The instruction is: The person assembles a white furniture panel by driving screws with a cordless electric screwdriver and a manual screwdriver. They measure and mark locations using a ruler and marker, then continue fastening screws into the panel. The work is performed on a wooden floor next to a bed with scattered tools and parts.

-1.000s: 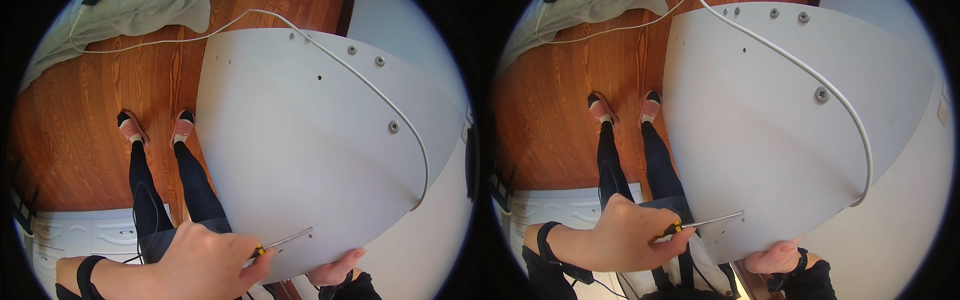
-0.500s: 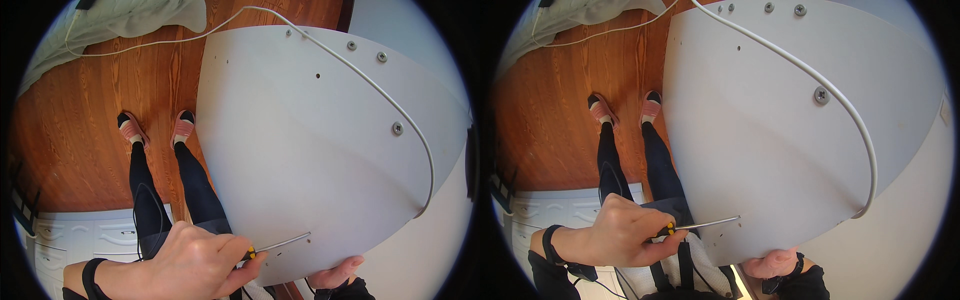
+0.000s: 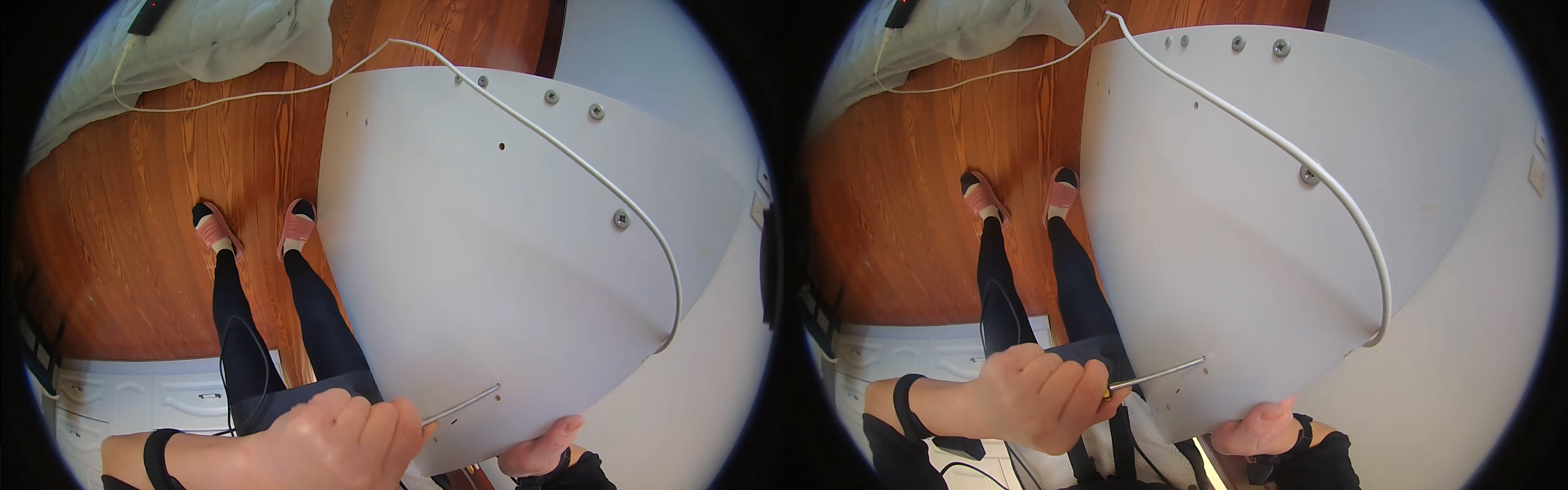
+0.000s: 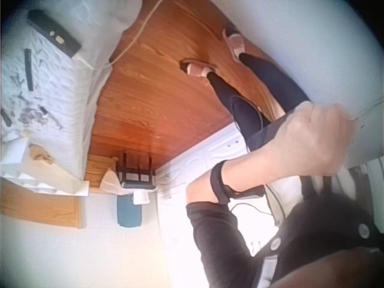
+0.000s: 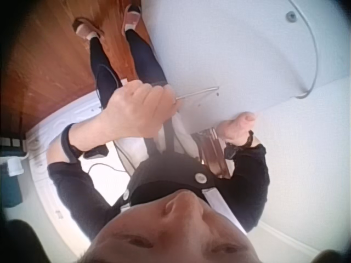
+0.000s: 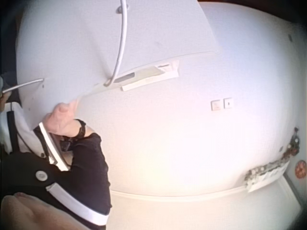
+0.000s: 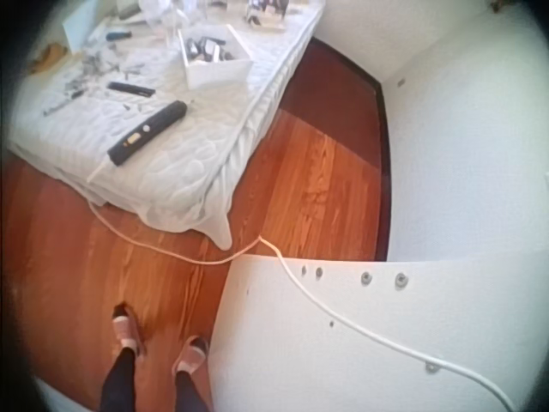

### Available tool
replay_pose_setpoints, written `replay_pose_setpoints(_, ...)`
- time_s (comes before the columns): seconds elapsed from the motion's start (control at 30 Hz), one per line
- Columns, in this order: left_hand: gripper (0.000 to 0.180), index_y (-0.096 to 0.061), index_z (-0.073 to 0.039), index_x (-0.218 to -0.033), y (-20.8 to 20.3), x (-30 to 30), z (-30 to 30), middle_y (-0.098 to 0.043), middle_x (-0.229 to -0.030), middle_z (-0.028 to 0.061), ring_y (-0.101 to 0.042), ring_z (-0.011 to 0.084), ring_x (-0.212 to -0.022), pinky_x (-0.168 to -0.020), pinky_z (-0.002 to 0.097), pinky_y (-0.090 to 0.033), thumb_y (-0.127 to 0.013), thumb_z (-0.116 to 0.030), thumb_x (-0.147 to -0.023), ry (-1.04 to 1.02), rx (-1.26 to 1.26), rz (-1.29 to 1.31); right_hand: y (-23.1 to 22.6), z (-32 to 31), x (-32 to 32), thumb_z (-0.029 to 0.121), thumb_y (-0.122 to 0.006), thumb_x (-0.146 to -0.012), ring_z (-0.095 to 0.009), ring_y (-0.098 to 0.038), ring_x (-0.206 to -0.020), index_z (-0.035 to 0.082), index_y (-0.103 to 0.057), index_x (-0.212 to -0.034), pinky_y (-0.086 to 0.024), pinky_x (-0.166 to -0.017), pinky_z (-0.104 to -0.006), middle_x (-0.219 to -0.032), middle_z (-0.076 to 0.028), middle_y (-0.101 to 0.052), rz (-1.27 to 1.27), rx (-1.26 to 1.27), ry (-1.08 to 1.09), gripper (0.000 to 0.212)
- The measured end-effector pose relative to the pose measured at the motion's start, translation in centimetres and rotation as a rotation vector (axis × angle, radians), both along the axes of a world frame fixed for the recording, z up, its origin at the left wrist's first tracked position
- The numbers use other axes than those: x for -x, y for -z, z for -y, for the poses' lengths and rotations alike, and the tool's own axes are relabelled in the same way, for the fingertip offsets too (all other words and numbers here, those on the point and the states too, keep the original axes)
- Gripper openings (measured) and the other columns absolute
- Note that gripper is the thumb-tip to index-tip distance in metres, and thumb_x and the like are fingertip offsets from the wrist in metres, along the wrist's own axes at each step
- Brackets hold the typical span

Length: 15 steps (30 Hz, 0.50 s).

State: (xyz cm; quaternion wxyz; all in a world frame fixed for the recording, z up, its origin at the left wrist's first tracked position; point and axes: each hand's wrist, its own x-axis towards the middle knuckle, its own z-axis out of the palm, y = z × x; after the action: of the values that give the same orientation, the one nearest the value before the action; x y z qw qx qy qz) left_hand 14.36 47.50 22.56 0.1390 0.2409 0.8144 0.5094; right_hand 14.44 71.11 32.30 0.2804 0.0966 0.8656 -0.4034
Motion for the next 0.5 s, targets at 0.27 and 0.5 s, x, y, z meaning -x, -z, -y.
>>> replay_pose_setpoints(0.27, 0.03, -0.066, -0.002, -0.07, -1.5, 0.3, 0.7, -0.048, -0.052, 0.0035, -0.037, 0.0105, -0.041, -0.039, 0.0243, -0.026, -0.066, -0.024, -0.09, -0.175, -0.508, 1.297, -0.1, 0.7, -1.7, 0.04, -0.033, -0.103, -0.02, -0.058, -0.089, -0.009, -0.045, -0.12, -0.046, -0.077, -0.0286, -0.11, -0.013, -0.059, -0.082, -0.071, 0.122, 0.053)
replay_pose_setpoints(0.5, 0.029, -0.067, -0.001, -0.071, -0.7, 0.0, 0.7, -0.045, -0.052, 0.0041, -0.039, 0.0116, -0.041, -0.038, 0.0244, -0.03, -0.064, -0.022, -0.092, -0.031, -0.179, 0.505, 0.3, 1.8, -2.8, 0.055, -0.025, -0.102, -0.022, -0.058, -0.103, -0.006, -0.044, -0.128, -0.046, -0.087, -0.0329, -0.116, -0.014, -0.059, -0.251, -0.183, 0.165, 0.069)
